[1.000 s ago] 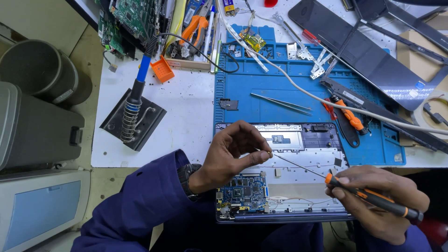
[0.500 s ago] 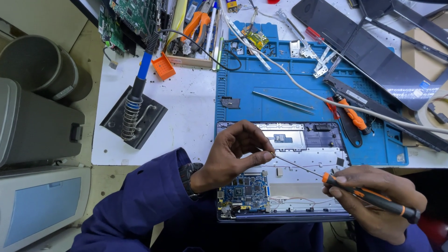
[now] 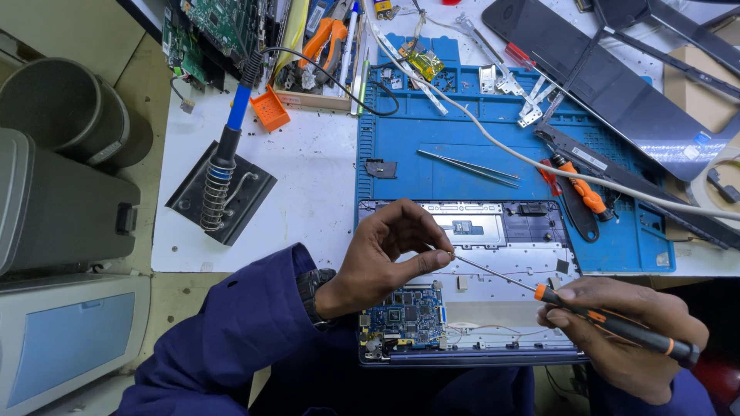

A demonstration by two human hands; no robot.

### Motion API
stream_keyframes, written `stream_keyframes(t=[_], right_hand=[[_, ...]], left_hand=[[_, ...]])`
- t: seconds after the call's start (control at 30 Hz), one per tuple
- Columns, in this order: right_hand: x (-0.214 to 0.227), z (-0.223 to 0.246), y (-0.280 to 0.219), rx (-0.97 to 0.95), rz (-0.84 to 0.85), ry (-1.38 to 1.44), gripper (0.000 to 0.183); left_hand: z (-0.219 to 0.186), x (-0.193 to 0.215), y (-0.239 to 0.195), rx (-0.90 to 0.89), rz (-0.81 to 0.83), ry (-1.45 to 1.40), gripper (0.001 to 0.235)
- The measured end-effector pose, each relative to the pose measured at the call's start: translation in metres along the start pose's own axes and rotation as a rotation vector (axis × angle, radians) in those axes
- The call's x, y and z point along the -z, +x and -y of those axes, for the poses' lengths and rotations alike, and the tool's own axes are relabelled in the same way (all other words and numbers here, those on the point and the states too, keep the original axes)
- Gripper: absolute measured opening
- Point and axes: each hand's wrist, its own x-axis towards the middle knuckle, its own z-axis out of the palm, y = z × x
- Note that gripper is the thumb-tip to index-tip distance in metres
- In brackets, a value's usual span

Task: The person uses tweezers to position a small component on a circuit board inside a disassembled electronic device. They then use a soldering iron to solder the component in place, applying heat and solder to the connection points.

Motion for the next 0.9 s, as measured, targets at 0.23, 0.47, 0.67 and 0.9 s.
stream_keyframes(t=[0.23, 0.47, 0.67, 0.9], right_hand=[[0.005, 0.005, 0.0, -0.025, 0.039, -0.015, 0.03], [0.015, -0.003, 0.005, 0.19, 0.19, -0.044, 0.021], [0.014, 0.009, 0.004, 0.085, 0.116, -0.112, 0.032], [0.028, 0.019, 0.015, 0.061, 0.254, -0.238, 0.022]], left_hand=[[0.0, 0.0, 0.0, -0.006, 0.006, -0.013, 0.023], [-0.003, -0.002, -0.001, -0.004, 0.012, -0.005, 0.022], [-0.002, -0.002, -0.001, 0.0, 0.017, 0.008, 0.023], [-0.005, -0.003, -0.001, -0.006, 0.014, 0.004, 0.022]])
